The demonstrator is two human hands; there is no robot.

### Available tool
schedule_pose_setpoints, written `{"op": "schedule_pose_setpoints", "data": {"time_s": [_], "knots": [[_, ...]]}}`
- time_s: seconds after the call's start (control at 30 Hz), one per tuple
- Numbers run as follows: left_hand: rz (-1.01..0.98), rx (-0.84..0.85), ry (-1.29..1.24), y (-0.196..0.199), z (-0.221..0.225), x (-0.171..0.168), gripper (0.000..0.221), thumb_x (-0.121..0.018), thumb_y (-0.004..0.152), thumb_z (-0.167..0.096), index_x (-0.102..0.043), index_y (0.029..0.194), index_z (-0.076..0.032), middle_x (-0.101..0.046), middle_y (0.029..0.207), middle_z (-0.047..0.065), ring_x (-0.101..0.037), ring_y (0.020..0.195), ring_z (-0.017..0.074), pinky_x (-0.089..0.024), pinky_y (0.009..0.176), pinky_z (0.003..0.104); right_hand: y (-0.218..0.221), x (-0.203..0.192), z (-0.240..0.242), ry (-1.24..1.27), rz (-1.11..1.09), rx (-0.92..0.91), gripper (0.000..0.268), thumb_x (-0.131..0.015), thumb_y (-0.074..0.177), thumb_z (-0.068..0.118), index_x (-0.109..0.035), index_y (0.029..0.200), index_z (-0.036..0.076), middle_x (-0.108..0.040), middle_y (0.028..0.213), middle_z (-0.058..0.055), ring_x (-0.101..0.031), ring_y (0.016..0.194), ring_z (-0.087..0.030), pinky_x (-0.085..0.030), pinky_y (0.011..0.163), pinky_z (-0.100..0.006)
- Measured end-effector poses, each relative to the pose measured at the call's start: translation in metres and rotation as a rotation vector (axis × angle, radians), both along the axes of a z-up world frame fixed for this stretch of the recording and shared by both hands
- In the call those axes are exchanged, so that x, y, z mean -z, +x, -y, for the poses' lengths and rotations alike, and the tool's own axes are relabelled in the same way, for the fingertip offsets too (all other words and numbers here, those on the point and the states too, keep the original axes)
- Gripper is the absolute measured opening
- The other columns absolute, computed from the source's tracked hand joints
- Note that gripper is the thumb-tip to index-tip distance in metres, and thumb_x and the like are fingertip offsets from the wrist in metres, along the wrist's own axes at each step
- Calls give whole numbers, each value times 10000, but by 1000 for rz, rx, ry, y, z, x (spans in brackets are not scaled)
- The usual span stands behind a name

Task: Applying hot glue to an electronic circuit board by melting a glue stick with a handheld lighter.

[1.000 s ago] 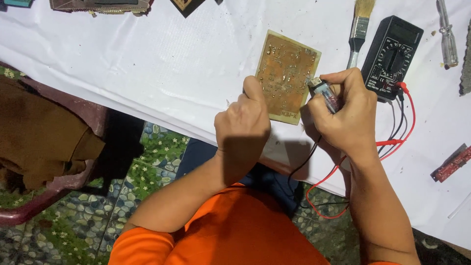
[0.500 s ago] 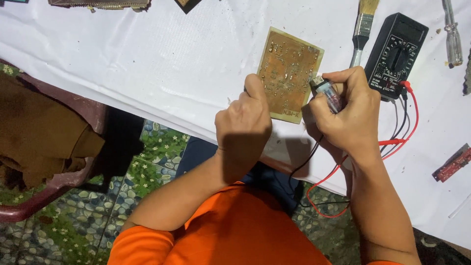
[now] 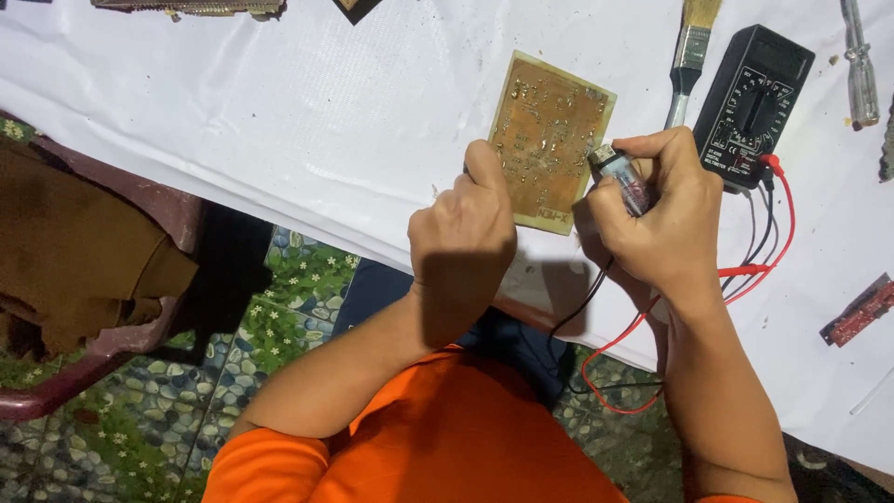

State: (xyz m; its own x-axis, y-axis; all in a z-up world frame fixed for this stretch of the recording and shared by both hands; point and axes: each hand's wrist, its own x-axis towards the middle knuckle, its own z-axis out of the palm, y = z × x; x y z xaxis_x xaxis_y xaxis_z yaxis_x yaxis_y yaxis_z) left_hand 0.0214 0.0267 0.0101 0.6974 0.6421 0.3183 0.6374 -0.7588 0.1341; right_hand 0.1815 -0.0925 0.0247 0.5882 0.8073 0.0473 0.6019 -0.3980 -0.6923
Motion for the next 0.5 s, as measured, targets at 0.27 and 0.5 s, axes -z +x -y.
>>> {"op": "schedule_pose_setpoints", "data": {"time_s": [0.27, 0.5], "knots": [[0, 26, -89, 0, 1, 5, 204, -542, 971, -5, -503, 801, -111, -404, 445, -95, -443, 298, 59, -437, 337, 258, 1, 3, 2, 3, 7, 5, 261, -662, 867, 50, -618, 1109, -36, -460, 520, -124, -442, 482, -215, -319, 499, -324], [-24, 27, -108, -1, 2, 5, 186, -548, 980, -24, -506, 819, -108, -410, 451, -102, -460, 298, 57, -452, 342, 264, 0, 3, 2, 15, 1, 12, 262, -667, 860, 35, -621, 1099, -61, -473, 527, -140, -443, 480, -218, -310, 498, -326]]}}
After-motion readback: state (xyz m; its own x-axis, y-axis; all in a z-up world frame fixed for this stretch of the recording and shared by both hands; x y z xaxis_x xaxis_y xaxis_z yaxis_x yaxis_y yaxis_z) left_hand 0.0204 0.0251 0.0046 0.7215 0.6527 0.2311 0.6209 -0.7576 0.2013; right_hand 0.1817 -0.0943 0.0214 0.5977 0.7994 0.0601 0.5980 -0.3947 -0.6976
